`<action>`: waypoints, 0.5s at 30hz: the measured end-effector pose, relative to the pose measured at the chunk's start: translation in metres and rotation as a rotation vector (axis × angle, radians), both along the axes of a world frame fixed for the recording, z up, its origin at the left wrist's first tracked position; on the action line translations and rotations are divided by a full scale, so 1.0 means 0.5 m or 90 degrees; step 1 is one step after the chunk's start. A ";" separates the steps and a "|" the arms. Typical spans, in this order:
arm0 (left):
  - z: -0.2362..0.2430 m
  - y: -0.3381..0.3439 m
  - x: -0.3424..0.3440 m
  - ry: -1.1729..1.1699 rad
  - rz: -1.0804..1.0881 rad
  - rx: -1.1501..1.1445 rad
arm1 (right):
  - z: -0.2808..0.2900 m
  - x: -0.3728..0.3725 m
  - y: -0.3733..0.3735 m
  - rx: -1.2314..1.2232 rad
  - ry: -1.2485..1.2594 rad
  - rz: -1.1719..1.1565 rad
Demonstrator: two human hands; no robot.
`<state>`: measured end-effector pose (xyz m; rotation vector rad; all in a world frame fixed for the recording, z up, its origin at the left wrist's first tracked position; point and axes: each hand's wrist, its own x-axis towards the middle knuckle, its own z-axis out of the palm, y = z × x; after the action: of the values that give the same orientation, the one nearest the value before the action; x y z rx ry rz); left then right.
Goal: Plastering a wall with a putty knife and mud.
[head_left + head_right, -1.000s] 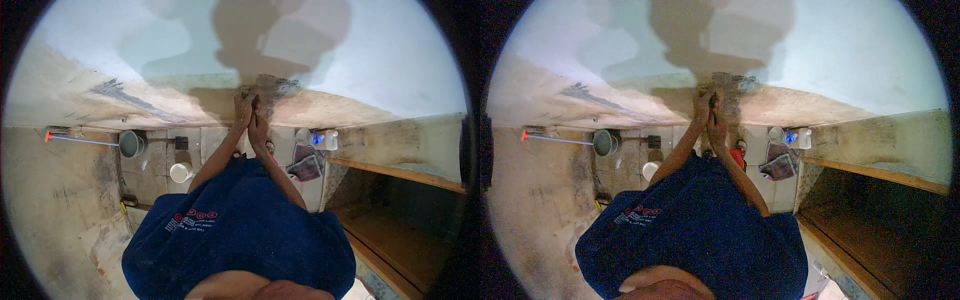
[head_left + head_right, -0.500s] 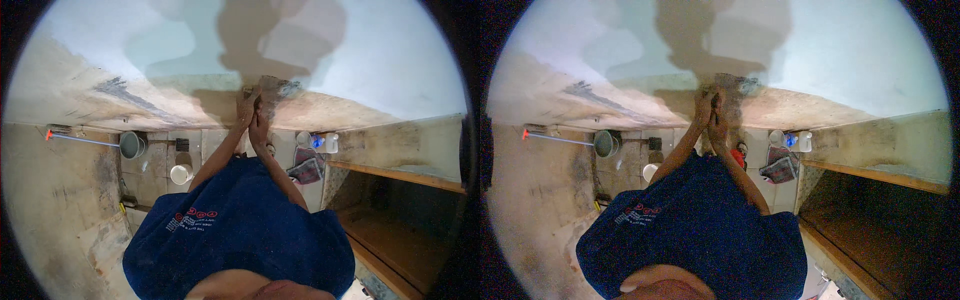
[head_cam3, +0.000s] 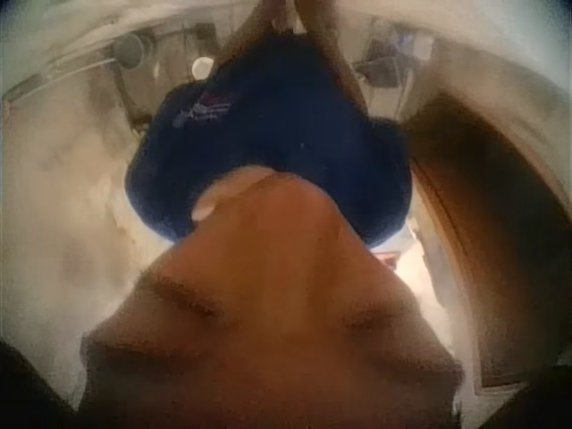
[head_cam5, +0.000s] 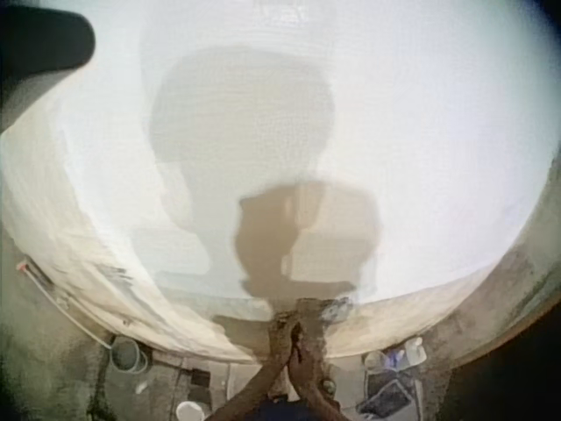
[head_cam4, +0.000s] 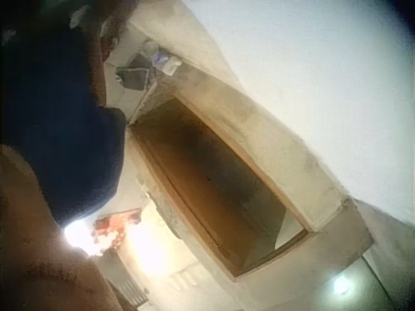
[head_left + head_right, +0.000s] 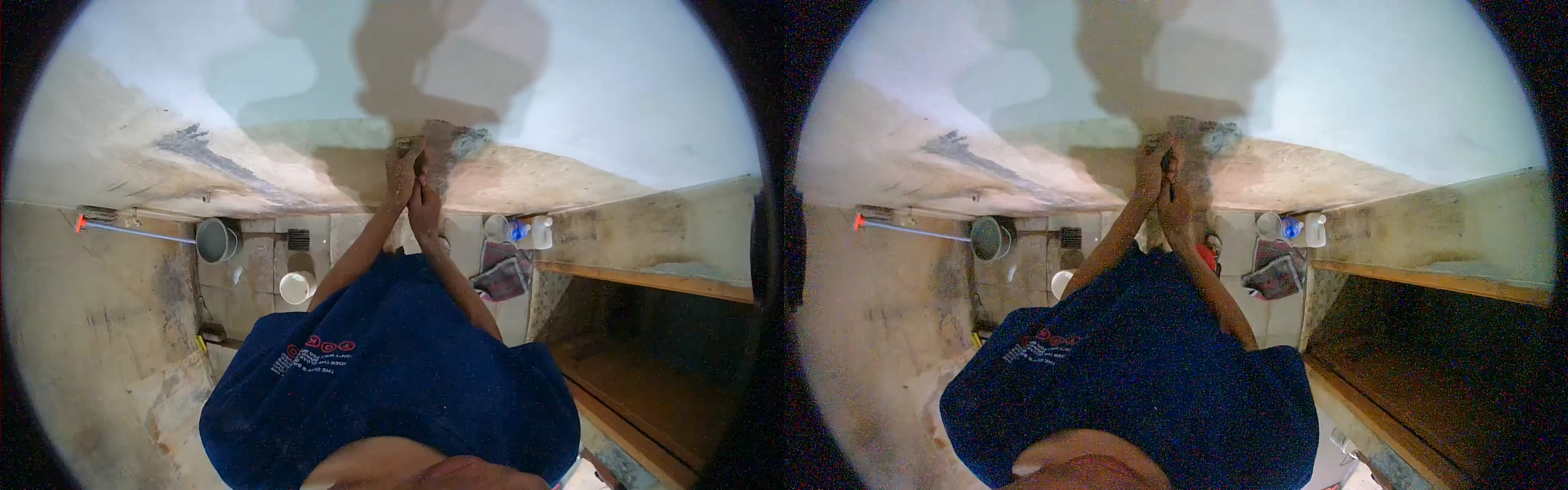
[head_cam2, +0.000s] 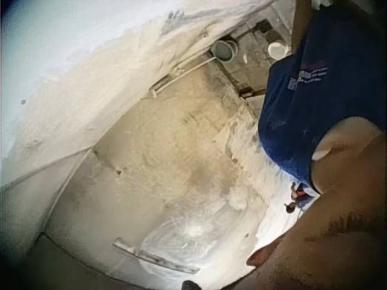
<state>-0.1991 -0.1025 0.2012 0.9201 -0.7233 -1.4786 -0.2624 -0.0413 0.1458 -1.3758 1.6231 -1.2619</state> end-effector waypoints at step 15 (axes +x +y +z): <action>0.041 0.000 -0.005 -0.008 -0.053 0.002 | -0.043 0.003 -0.011 -0.072 0.019 -0.078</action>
<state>-0.2017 -0.1023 0.2217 0.9111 -0.7761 -1.5487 -0.2607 -0.0467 0.1242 -1.3869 1.7004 -1.4304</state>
